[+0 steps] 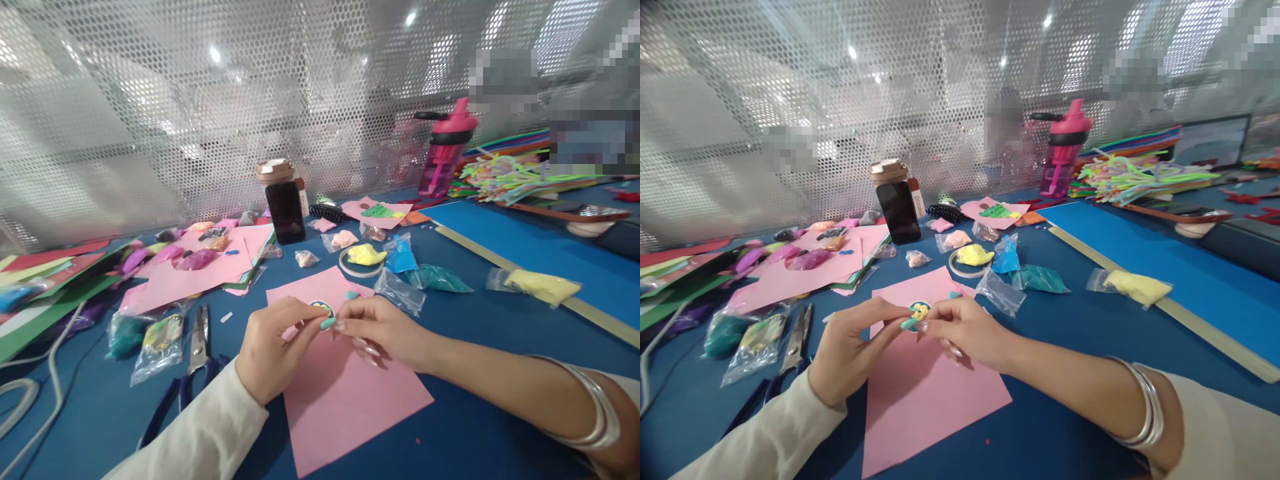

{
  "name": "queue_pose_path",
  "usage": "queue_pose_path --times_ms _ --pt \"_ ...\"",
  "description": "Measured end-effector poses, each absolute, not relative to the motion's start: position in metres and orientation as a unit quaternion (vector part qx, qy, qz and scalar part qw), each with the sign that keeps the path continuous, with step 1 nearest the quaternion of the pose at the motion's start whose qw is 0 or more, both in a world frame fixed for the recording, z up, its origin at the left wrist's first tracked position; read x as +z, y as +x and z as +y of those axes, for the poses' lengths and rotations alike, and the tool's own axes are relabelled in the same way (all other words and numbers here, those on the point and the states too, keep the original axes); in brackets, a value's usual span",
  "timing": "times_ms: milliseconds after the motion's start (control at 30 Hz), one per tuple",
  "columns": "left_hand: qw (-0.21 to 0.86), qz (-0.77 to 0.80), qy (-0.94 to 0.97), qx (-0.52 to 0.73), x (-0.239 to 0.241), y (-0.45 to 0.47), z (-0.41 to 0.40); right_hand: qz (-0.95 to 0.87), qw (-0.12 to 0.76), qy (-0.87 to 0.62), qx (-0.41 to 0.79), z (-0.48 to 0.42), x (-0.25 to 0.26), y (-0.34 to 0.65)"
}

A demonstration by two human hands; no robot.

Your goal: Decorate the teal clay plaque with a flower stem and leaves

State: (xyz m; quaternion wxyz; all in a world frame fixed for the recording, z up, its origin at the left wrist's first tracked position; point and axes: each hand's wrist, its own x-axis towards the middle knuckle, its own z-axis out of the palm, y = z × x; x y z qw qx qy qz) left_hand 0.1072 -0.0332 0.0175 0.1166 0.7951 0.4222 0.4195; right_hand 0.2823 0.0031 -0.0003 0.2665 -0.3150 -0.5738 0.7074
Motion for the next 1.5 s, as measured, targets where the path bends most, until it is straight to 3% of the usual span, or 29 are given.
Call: queue_pose_path --times_ms 233,500,833,1100,1500 --pt "0.084 0.435 0.793 0.418 0.015 0.106 -0.031 -0.526 0.261 -0.302 0.751 0.005 -0.001 0.282" --pt "0.1 0.442 0.796 0.401 0.02 0.107 -0.032 -0.596 0.166 -0.343 0.707 0.002 0.008 0.283" --pt "0.094 0.431 0.797 0.413 0.014 0.101 -0.026 -0.517 0.181 -0.316 0.775 -0.006 0.009 0.282" --pt "0.077 0.432 0.809 0.39 0.019 0.103 -0.029 -0.591 0.127 -0.325 0.727 -0.006 0.009 0.284" --pt "0.068 0.429 0.809 0.395 0.017 0.104 -0.029 -0.624 0.117 -0.313 0.707 -0.005 0.007 0.285"
